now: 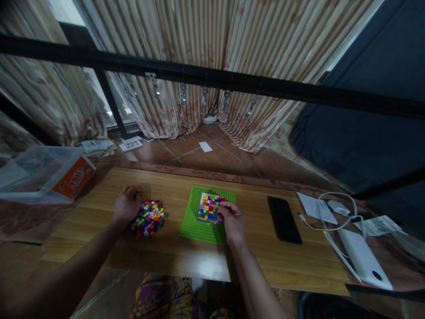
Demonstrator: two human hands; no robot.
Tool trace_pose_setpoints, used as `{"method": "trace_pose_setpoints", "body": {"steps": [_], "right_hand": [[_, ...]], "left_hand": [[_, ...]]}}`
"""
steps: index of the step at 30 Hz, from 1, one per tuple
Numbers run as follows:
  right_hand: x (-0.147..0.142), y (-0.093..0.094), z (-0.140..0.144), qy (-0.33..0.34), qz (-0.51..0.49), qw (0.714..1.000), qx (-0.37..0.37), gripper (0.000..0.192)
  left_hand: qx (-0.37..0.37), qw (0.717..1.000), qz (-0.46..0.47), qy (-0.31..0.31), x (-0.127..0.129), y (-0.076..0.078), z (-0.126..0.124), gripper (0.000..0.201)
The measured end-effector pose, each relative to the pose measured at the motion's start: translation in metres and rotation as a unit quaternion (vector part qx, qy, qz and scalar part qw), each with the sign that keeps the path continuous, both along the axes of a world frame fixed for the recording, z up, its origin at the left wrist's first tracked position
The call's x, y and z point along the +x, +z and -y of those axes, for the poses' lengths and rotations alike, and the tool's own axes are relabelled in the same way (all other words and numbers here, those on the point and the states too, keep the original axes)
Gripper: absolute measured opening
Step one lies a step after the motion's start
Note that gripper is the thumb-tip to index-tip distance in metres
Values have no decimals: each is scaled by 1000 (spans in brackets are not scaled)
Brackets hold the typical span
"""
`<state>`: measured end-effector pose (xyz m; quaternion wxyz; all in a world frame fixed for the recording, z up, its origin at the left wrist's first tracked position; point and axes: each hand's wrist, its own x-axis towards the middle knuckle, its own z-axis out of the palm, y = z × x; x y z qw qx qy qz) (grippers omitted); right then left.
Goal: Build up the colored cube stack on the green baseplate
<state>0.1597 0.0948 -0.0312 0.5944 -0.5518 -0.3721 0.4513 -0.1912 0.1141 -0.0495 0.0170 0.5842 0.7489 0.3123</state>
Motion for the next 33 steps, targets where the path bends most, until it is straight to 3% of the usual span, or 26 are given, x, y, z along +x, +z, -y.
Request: {"method": "trace_pose_setpoints", "body": {"steps": [7,24,33], "right_hand": [[0,2,-3,-20,-26,999,6,15],[0,6,-4,-11,15,1000,4,16],[11,8,9,-3,-54,999,0,27]], "left_hand": [[-11,1000,-5,0,-2,-2,0,21],[-11,1000,-17,-5,-2,0,0,22],[-4,1000,-13,-2,-3,-1,0,23]]}}
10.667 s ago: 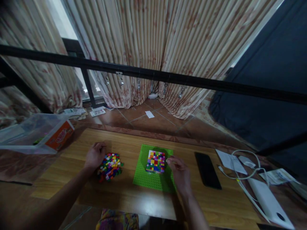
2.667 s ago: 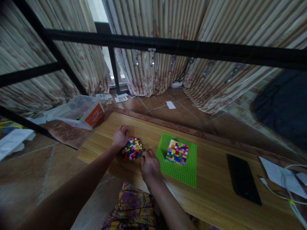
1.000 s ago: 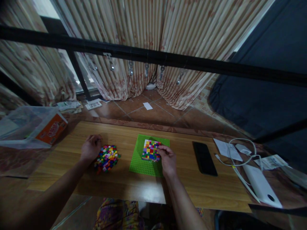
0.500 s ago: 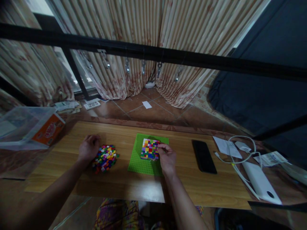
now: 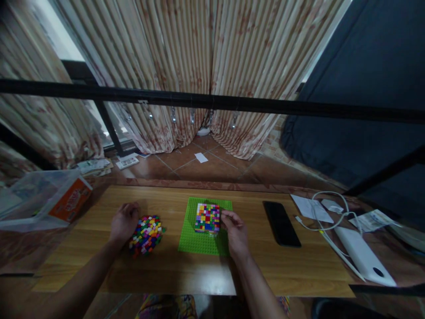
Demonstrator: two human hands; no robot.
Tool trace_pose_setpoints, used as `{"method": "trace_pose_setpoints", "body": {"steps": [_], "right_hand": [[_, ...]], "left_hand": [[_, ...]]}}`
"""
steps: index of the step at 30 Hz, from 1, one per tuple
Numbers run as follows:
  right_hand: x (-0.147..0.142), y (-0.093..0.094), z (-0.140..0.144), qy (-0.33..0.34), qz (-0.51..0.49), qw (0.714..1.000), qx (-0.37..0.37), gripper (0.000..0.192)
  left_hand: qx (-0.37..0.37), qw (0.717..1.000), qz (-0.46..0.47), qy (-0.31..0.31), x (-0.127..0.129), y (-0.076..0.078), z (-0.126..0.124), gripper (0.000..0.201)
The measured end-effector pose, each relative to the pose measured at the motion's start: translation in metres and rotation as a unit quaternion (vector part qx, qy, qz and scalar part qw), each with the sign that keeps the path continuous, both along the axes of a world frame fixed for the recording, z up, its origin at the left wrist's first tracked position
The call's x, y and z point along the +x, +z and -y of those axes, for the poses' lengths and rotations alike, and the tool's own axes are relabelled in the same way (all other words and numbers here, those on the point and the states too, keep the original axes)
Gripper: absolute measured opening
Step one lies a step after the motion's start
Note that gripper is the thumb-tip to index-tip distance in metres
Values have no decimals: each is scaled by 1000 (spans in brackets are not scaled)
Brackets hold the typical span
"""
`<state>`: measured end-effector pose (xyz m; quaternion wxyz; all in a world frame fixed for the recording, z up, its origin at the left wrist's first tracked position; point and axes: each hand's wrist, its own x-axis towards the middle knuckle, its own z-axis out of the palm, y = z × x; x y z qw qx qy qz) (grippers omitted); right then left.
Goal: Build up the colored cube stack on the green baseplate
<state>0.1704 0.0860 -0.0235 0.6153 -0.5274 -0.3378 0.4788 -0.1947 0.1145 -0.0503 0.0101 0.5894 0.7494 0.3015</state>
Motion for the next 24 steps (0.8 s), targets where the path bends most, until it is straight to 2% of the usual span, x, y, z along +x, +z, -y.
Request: {"method": "trace_pose_setpoints", "body": {"steps": [2,5,8,13,18,24], "right_hand": [[3,-3,4,-28,-2,1000,-14,30],[3,-11,12,-60,52,997,-24,33],[-2,-19,22,-57,111,992,-13,37],[-5,-31,32,-53,155,986,-19,43],[-2,-41,32,-38,200,979,3,42],[-1,-51,28,-54,218,974,25,41]], "left_hand": [[-5,1000,6,1,0,0,0,23],[-6,1000,10,-4,-1,1,1,22],[7,1000,16,-11,-1,3,2,20],[24,999,45,-18,-2,5,4,19],[37,996,77,-14,-2,6,5,20],[54,991,121,-12,-5,12,11,25]]}}
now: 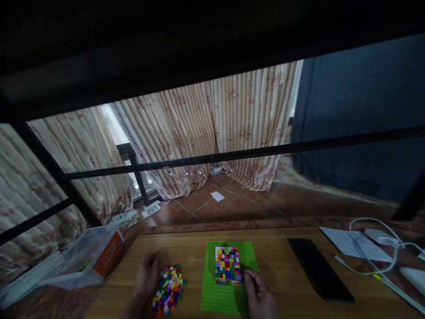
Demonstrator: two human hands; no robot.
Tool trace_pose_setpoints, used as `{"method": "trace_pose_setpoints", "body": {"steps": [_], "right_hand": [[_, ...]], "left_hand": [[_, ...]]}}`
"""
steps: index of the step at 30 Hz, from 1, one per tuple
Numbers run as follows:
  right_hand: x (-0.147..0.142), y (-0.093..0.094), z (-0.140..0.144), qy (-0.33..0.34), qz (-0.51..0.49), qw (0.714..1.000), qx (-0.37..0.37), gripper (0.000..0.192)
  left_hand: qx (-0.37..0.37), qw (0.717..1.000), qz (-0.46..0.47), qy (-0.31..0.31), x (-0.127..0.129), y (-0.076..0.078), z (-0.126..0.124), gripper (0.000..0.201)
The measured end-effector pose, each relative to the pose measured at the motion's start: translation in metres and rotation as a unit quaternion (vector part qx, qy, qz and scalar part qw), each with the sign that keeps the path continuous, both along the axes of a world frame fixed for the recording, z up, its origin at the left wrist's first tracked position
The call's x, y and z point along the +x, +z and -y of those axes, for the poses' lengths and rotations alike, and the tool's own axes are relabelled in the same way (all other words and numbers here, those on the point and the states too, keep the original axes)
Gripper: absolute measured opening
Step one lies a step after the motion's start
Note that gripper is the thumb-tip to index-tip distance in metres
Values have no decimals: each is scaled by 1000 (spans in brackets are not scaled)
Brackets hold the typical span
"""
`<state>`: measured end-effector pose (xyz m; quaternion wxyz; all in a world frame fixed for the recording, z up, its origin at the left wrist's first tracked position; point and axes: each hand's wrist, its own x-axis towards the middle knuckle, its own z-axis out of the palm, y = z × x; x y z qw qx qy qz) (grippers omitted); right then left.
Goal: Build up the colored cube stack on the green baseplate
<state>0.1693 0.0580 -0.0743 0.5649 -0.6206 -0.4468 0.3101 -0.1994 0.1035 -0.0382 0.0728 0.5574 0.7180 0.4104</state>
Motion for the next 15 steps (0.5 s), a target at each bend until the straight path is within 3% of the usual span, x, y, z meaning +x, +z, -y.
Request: {"method": "trace_pose_setpoints", "body": {"steps": [4,8,11,13,15], "right_hand": [[0,-1,-2,5,-1,1000,17,40],[0,-2,-2,21,11,999,26,42],[-1,-3,-1,33,23,999,29,44],[-1,-4,0,40,30,998,29,44],[-3,-3,1,44,31,998,31,43]], "left_hand": [[-13,999,32,-26,-6,11,2,26],[-35,997,65,-7,-7,42,6,28],[15,997,70,24,8,63,22,33],[62,992,106,31,29,61,41,40],[86,985,145,25,57,43,65,44]]}}
